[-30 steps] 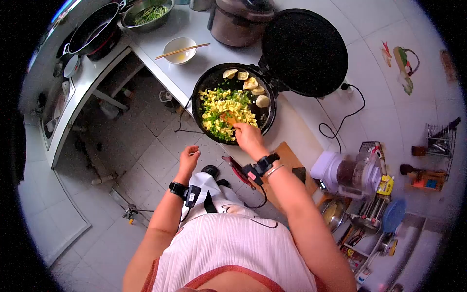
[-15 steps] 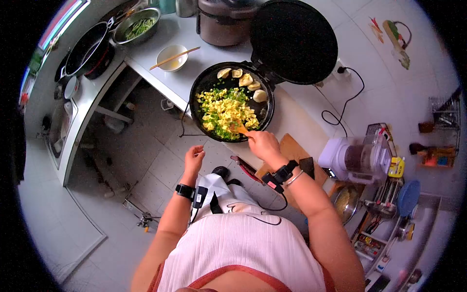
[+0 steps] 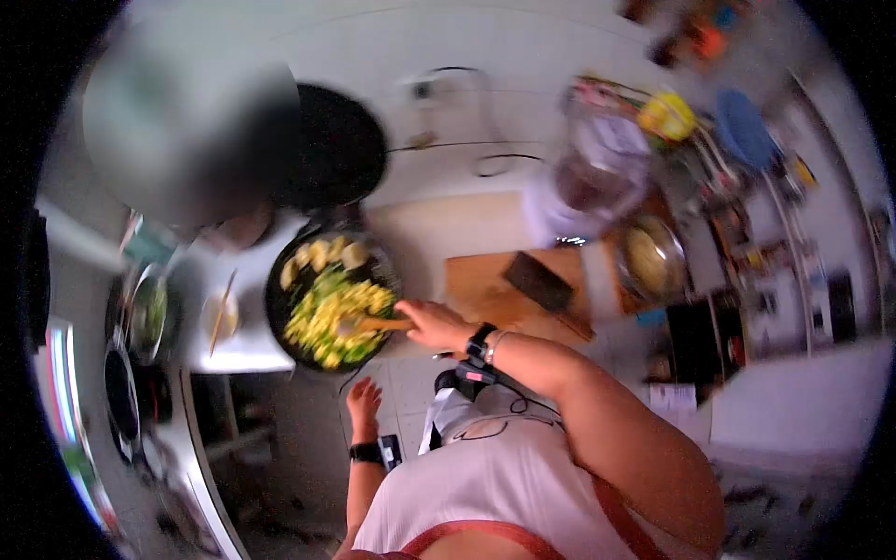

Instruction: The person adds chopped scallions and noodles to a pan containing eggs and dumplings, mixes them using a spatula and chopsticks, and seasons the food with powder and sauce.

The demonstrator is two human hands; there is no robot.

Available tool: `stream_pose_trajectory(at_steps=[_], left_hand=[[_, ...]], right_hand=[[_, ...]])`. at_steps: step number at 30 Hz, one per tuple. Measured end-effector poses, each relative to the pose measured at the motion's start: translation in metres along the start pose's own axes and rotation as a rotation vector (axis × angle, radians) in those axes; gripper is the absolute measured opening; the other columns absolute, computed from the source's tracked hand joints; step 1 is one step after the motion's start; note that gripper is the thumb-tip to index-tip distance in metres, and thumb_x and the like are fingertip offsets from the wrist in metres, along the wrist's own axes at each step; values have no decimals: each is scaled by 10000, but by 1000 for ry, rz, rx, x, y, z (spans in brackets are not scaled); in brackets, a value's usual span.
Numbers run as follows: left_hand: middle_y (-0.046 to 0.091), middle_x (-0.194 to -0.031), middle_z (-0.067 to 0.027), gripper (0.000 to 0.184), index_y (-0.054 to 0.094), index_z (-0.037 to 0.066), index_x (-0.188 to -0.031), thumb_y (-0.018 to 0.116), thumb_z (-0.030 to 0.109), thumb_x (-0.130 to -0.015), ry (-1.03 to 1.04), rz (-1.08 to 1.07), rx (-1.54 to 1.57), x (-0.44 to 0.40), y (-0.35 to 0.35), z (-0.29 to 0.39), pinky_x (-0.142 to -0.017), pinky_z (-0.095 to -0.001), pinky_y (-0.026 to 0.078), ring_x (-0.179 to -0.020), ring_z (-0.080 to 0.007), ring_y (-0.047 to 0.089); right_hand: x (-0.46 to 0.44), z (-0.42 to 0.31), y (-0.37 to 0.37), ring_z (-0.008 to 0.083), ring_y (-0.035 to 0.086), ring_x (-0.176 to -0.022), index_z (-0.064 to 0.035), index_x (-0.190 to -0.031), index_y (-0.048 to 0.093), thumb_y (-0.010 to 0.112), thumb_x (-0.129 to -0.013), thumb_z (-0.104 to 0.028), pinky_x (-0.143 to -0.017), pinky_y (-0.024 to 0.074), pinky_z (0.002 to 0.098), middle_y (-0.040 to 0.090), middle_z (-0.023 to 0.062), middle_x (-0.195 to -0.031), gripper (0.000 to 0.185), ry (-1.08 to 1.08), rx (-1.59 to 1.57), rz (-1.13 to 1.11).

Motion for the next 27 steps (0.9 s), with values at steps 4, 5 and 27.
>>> stream_pose_trajectory(at_steps=[4,5,27], left_hand=[[600,-944,-54,301,513,63,-1113,541,164,-831,-127,-191,-222,3,40,11,-664,-286,444,-791,-169,598],[599,-989,-64,304,502,87,-1124,522,224,-853,-157,-260,-315,0,50,10,-712,-308,445,-835,-186,601],[604,-991,-99,361,464,45,-1174,536,234,-875,11,-639,-507,139,299,48,-717,-292,480,-867,-190,610]], right_hand=[[75,47,-49,331,584,-834,-49,-1020,526,579,-752,-141,-718,468,408,596,158,-936,288,127,7,198],[101,60,-61,317,598,-786,-51,-972,559,581,-750,-136,-695,472,403,618,145,-850,239,294,-113,134],[452,217,-201,133,416,-407,-18,-692,474,555,-736,-65,-389,411,290,433,31,-563,103,1031,-1201,712]])
Point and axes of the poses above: each hand's wrist, its own x-axis away from the middle knuckle, its own y-axis out of the palm, z = x × y, the point moved 2 cm from there along -x, towards the middle knuckle
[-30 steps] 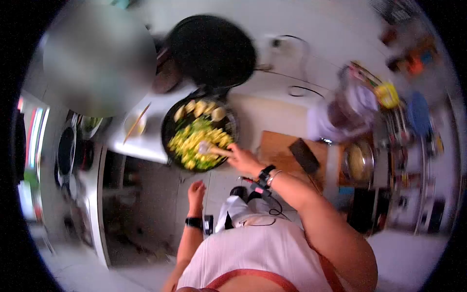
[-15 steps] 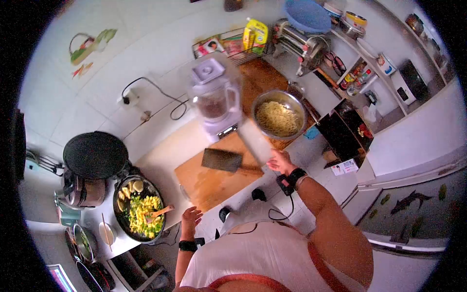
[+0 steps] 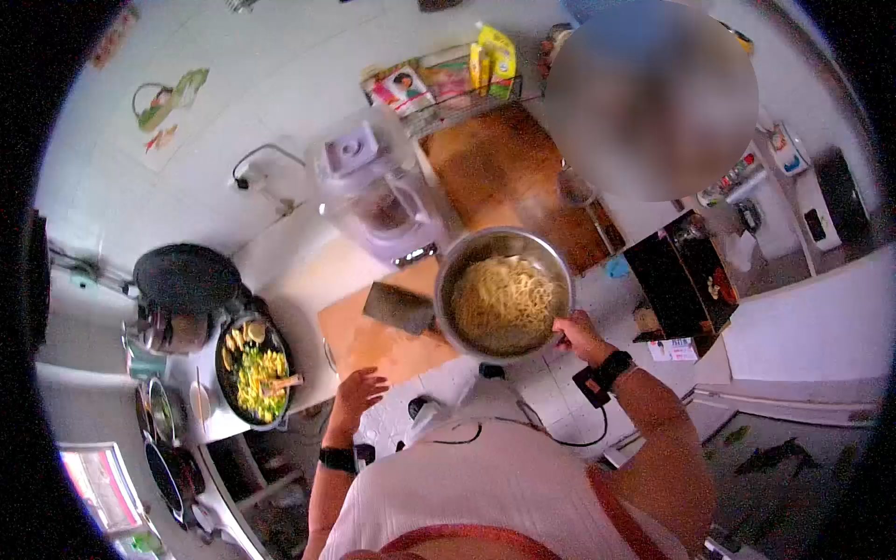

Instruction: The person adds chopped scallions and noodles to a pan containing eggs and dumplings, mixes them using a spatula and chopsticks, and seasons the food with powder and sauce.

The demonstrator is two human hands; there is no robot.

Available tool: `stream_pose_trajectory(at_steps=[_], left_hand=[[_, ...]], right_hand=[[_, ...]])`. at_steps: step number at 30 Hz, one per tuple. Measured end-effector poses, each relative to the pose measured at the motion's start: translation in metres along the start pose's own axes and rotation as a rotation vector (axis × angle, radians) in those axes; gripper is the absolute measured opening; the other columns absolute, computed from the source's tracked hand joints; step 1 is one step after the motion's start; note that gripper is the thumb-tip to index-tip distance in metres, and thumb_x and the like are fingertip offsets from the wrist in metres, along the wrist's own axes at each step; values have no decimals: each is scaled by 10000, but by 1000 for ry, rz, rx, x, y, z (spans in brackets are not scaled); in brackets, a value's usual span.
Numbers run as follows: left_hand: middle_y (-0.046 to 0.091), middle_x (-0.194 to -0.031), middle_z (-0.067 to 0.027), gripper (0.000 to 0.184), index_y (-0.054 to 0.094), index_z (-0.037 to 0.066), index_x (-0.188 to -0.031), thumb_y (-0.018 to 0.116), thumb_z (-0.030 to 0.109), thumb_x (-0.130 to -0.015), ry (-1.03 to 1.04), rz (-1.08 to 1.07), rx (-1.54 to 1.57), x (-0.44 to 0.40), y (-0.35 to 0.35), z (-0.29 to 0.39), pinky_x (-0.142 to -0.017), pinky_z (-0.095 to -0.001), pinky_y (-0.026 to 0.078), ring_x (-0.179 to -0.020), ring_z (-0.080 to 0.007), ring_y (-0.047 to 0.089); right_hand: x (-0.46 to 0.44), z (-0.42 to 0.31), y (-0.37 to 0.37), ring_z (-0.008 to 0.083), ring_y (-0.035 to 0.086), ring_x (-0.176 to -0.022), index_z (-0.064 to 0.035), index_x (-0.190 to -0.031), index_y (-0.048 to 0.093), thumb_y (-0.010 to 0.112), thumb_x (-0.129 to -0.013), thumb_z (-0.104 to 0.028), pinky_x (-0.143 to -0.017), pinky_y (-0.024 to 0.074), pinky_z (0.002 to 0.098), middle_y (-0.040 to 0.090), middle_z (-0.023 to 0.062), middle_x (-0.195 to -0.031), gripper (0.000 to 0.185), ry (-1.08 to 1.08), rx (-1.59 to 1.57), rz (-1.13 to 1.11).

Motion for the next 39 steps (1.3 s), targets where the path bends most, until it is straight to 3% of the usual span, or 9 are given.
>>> stream_pose_trajectory(at_steps=[7,12,15,17,19,21,24,32,39], left_hand=[[567,-1068,-171,638,231,70,-1322,537,389,-862,-103,-231,260,75,-16,-3,-726,-364,538,-866,-260,626],[569,-1071,-158,311,441,-27,-1158,485,96,-876,-90,146,471,140,-82,-44,-726,-417,548,-890,-290,612],[558,-1092,-175,334,428,-21,-1180,470,49,-857,49,285,606,179,-135,-88,-724,-449,542,-919,-315,598],[572,-1022,-161,299,443,-15,-1131,465,23,-835,84,404,670,217,-162,-105,-703,-460,547,-890,-311,603],[569,-932,-127,260,442,5,-1072,472,13,-814,81,626,687,249,-198,-134,-659,-451,560,-837,-293,613],[560,-788,-79,235,476,-13,-1015,466,5,-781,118,796,736,272,-214,-122,-511,-355,577,-674,-197,626],[549,-889,-102,280,435,3,-1063,464,1,-784,203,786,783,280,-266,-152,-527,-356,573,-702,-226,613],[348,-1254,-176,752,28,229,-1349,472,17,-780,307,936,600,238,-324,-86,-578,-334,578,-975,-287,551],[390,-1229,-175,678,13,209,-1338,417,32,-823,193,1032,473,194,-338,-44,-581,-390,562,-971,-316,539]], right_hand=[[24,-21,139,117,466,-360,22,-701,500,564,-705,-94,-302,355,249,519,64,-550,133,-163,476,-397],[37,-9,279,113,468,-361,60,-724,554,579,-700,-143,-318,378,250,538,67,-544,206,-340,721,-708],[52,16,355,125,547,-435,55,-820,583,589,-758,-192,-358,429,239,575,68,-589,254,-294,848,-900],[80,18,398,130,612,-565,1,-1146,456,596,-828,-379,-448,490,236,629,118,-836,516,-8,726,-1085],[44,52,444,161,627,-701,-14,-1233,371,622,-800,-411,-563,512,282,613,133,-930,639,-64,540,-1132],[-22,84,487,242,603,-821,5,-1189,365,678,-757,-379,-683,490,340,571,149,-978,657,-720,948,-778],[-42,102,531,316,564,-867,17,-1077,379,726,-697,-332,-762,445,376,524,170,-995,621,-1116,1099,-435],[-43,127,583,344,557,-894,-26,-999,459,685,-707,-213,-759,435,393,573,210,-938,414,-752,1203,-652],[33,37,584,337,583,-887,-99,-1100,559,537,-818,-168,-745,462,411,612,171,-961,291,-861,1220,-592]])
Point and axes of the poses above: each hand's wrist, its own x-axis away from the middle knuckle, its own y-axis out of the palm, z = x × y, the point moved 2 cm from there along -x, towards the middle knuckle
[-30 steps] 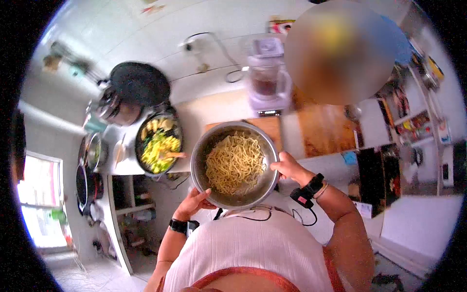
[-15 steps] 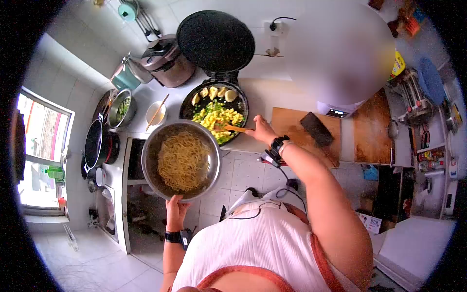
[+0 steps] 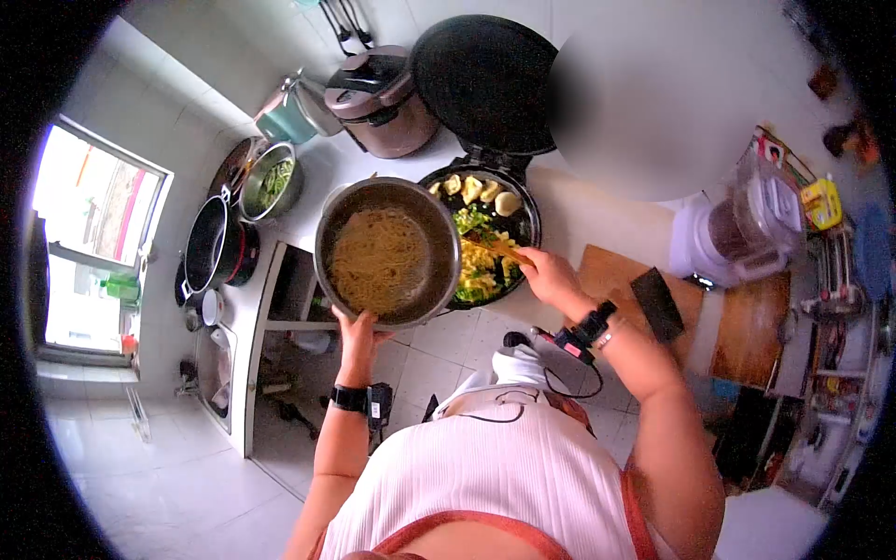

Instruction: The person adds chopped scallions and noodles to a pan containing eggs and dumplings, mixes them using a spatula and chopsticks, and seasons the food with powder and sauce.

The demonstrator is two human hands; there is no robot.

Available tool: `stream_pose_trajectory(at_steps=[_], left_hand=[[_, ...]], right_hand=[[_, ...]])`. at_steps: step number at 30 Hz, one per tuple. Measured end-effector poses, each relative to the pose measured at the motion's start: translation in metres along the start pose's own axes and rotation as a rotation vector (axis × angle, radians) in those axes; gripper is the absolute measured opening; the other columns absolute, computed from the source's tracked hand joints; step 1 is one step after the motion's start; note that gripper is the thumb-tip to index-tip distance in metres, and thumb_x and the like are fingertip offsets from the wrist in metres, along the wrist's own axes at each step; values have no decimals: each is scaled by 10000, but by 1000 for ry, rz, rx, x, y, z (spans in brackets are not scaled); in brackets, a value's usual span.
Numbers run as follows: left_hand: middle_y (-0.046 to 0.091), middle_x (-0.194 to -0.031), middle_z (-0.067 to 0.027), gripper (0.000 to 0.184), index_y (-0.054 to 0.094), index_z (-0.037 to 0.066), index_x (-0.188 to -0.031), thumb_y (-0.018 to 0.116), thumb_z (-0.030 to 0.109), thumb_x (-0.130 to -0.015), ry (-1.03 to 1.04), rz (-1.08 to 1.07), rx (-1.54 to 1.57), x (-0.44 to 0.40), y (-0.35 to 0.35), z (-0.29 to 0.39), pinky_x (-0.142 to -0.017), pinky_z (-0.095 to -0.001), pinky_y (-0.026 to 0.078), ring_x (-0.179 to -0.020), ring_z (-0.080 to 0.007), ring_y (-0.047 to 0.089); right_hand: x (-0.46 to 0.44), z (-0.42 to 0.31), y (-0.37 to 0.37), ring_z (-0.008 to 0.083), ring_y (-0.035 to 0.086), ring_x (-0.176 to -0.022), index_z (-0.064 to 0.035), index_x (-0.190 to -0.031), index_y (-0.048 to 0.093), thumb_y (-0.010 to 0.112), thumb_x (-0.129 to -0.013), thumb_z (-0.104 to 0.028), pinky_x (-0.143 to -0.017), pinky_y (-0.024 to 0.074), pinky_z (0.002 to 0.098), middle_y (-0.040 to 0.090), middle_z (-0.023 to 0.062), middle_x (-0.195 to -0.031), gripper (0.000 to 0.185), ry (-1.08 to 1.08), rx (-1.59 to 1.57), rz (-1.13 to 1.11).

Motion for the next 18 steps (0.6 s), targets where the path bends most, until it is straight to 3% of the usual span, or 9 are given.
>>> stream_pose_trajectory(at_steps=[2,6,10,12,13,17,18], left_hand=[[391,-1226,-178,688,14,210,-1341,421,29,-816,6,1,21,-12,11,-3,-563,-373,564,-966,-314,547],[397,-1219,-172,716,17,217,-1343,421,4,-792,110,-61,-145,-18,28,-5,-525,-336,566,-933,-302,571],[339,-1244,-151,746,52,206,-1353,434,-39,-760,186,-145,-147,-31,37,-10,-617,-361,563,-1045,-279,500],[243,-1255,-158,706,113,106,-1338,438,-73,-737,384,-177,-231,-41,39,-4,-876,-356,447,-1178,-282,367],[242,-1278,-170,714,87,80,-1341,439,-80,-740,447,-157,-287,-39,44,7,-949,-358,358,-1190,-288,358],[277,-1266,-175,727,55,91,-1341,429,-94,-746,503,-142,-396,-69,36,8,-911,-354,409,-1167,-294,391],[288,-1259,-179,733,38,102,-1341,420,-99,-748,431,-158,-319,-62,39,27,-891,-355,432,-1152,-297,409]], right_hand=[[-6,-23,-19,332,592,-854,-93,-1086,563,538,-808,-151,-721,473,406,617,161,-929,285,-269,-37,101],[-30,-91,-22,331,600,-824,-84,-1060,575,526,-814,-162,-701,479,415,619,176,-886,263,-345,-47,-5],[-68,-142,-8,341,609,-757,-86,-1006,596,508,-795,-122,-661,490,425,609,187,-787,231,-509,185,2],[-79,-150,-4,342,610,-733,-90,-1019,591,504,-794,-111,-642,495,421,598,184,-744,242,-543,301,-9],[-82,-149,2,349,610,-712,-81,-980,603,501,-772,-88,-626,495,426,596,191,-732,232,-562,309,-10],[-83,-147,14,366,606,-678,-62,-895,635,505,-720,-53,-613,495,434,596,196,-704,218,-529,330,-101],[-83,-143,18,366,606,-678,-62,-895,635,505,-720,-53,-613,495,434,596,196,-704,218,-524,329,-99]])
Point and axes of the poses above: each hand's wrist, its own x-axis away from the middle knuckle, its own y-axis out of the palm, z = x × y, the point moved 2 cm from there along -x, towards the middle knuckle
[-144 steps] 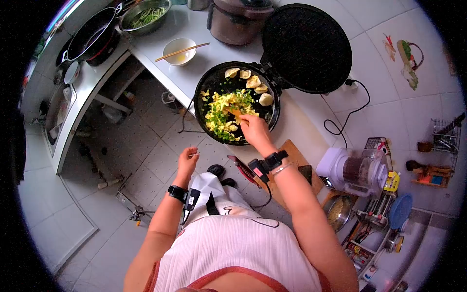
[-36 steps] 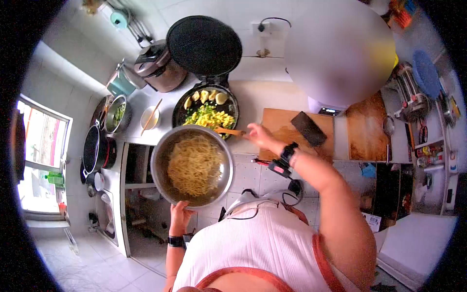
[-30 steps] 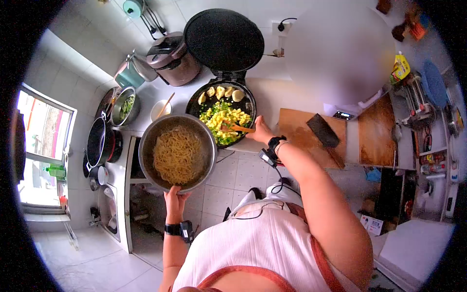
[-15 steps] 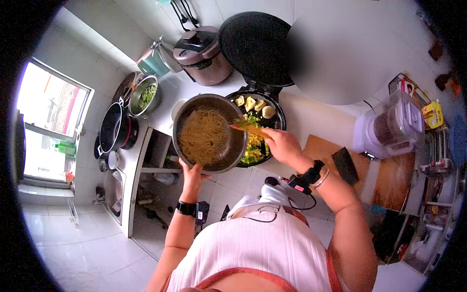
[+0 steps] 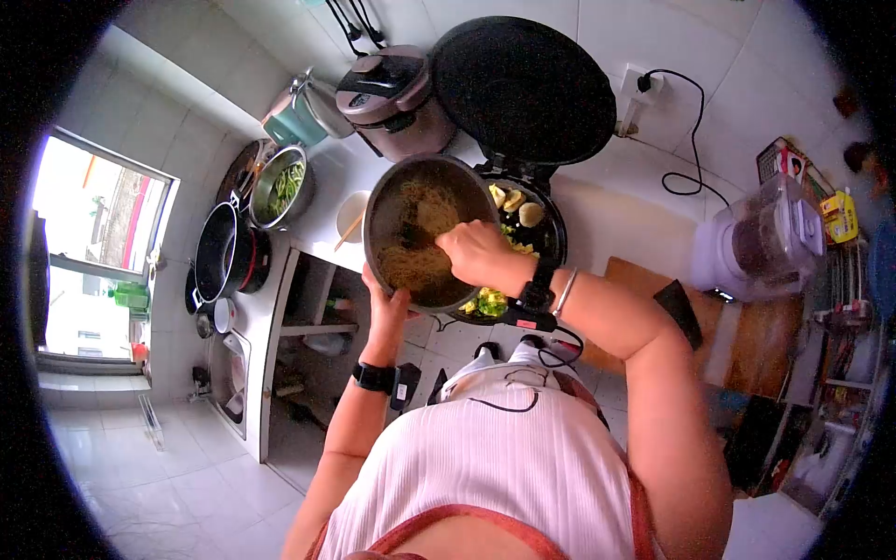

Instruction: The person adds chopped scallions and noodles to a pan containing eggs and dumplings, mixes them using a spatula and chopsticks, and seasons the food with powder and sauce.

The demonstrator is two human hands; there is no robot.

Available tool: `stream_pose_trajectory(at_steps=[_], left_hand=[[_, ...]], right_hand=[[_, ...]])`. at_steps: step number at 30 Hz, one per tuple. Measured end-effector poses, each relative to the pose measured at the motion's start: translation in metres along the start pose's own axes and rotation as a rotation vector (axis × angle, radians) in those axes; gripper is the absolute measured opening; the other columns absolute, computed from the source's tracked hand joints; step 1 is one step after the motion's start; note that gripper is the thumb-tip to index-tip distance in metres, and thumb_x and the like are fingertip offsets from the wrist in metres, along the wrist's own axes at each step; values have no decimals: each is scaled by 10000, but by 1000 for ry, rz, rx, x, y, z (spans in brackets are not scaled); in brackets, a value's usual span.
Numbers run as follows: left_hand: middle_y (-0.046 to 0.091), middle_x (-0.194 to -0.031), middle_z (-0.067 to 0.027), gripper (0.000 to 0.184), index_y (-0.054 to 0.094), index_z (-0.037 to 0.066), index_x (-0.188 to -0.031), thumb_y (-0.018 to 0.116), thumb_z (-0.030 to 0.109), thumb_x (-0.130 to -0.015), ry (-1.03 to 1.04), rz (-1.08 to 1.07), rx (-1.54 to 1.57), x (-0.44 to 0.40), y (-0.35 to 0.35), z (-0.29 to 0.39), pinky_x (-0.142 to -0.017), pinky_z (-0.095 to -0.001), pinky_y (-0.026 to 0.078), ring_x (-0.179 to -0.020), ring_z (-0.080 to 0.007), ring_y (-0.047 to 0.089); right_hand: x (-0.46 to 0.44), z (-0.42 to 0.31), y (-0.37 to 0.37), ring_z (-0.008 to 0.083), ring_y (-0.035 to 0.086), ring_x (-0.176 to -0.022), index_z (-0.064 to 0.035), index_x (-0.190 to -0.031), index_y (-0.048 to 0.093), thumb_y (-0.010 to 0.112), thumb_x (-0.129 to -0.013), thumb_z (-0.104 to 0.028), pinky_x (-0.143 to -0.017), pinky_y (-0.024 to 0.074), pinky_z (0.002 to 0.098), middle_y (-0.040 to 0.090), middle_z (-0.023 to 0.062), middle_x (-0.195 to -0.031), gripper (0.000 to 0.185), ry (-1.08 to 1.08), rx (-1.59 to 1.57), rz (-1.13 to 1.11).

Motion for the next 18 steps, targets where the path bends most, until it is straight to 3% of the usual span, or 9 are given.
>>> stream_pose_trajectory(at_steps=[2,4,5,6,8,10,11,15,18], left_hand=[[298,-1252,-182,739,22,113,-1341,410,-104,-750,-62,-13,90,-9,-5,-2,-870,-357,455,-1137,-299,428],[291,-1270,-163,656,112,184,-1314,380,-72,-773,21,-24,208,-23,-12,-26,-679,-390,566,-1122,-319,459],[319,-1276,-178,694,64,218,-1320,362,-79,-769,-41,-60,275,-25,-13,-31,-651,-435,568,-1097,-327,495],[319,-1276,-178,694,64,218,-1320,362,-79,-769,-42,-64,281,-24,-13,-15,-651,-435,568,-1097,-327,495],[341,-1225,-199,720,34,117,-1329,398,-107,-750,-178,-71,324,-21,-12,13,-855,-353,468,-1129,-312,441],[343,-1228,-207,722,34,114,-1330,401,-105,-747,-42,-57,185,-32,-11,-13,-859,-349,461,-1122,-319,450],[346,-1231,-215,724,35,110,-1330,403,-103,-744,103,-40,44,-36,-11,-26,-864,-345,454,-1114,-325,459],[357,-1238,-224,731,31,109,-1336,411,-95,-745,126,-79,75,-37,-12,-20,-883,-350,431,-1089,-339,485],[370,-1229,-221,741,22,128,-1342,412,-89,-750,39,-101,135,-38,-15,-16,-798,-350,499,-1061,-340,508]], right_hand=[[4,10,13,364,609,-683,-62,-872,644,516,-712,-64,-614,495,435,595,199,-698,205,-4,49,-95],[10,13,11,349,610,-701,-64,-914,635,531,-715,-70,-619,492,432,598,204,-723,225,52,91,-156],[13,16,8,340,607,-704,-68,-936,627,539,-718,-73,-619,491,429,597,198,-729,235,81,78,-108],[15,20,6,332,604,-707,-71,-958,619,546,-721,-76,-620,489,425,596,192,-736,248,112,65,-61],[6,31,5,327,594,-698,-83,-992,607,542,-758,-100,-612,487,415,594,165,-755,243,105,43,-6],[-9,25,-9,317,594,-684,-96,-1001,608,519,-796,-114,-600,489,399,592,144,-756,224,8,-69,363],[-16,20,-17,309,601,-687,-102,-1029,601,494,-826,-133,-593,494,393,596,145,-780,232,3,-33,346],[-39,17,-19,327,610,-660,-112,-1049,589,446,-830,-126,-572,509,417,601,152,-794,262,26,240,294],[-34,39,1,339,617,-686,-116,-1033,600,445,-818,-129,-587,515,419,609,169,-791,266,128,261,152]])
Point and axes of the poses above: each hand's wrist, its own x-axis away from the middle knuckle, its own y-axis out of the palm, z = x × y, the point moved 2 cm from there along -x, towards the middle knuckle
